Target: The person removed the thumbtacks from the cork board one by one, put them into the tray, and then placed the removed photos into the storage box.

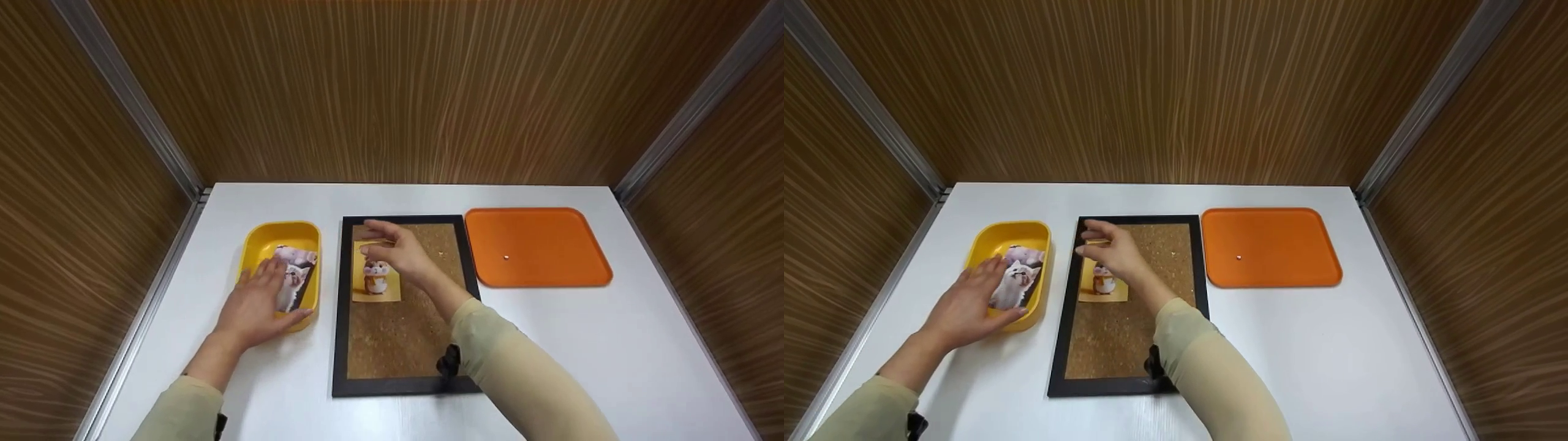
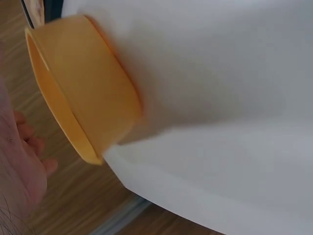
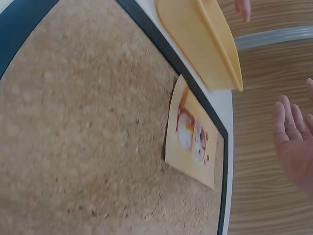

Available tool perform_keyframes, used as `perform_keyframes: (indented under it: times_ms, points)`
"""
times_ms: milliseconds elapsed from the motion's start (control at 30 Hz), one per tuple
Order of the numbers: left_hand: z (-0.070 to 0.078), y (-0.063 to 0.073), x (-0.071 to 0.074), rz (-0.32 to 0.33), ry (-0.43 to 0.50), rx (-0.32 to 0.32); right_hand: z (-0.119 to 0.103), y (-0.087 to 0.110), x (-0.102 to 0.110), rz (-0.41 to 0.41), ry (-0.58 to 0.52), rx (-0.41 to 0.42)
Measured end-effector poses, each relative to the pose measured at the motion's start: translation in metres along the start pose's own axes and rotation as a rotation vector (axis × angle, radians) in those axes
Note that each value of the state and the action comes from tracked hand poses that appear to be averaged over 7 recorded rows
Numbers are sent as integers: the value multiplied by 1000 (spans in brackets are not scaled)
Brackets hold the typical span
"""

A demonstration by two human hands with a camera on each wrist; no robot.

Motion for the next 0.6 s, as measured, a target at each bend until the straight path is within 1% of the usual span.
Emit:
perform_keyframes:
  times_ms: [167, 367, 500, 600]
  points:
    - [39, -10, -4, 24, -21, -87, 4, 5, 20, 47, 42, 14]
    - [82, -18, -16, 11, -39, -187, 7, 12, 42, 75, 88, 34]
    - [104, -20, -28, -10, -37, -225, 7, 16, 53, 94, 123, 32]
    - [118, -21, -38, -39, -28, -240, 7, 18, 61, 105, 130, 31]
Point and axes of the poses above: each hand's wrist, its own y-axis away from the middle knuckle, its own x-axis out of the back of the hand, z = x × y, the point moved 5 cm from there along -y, towards the middle knuckle, and after that the axes turned 6 degrees about x, right-handed, at the moved point
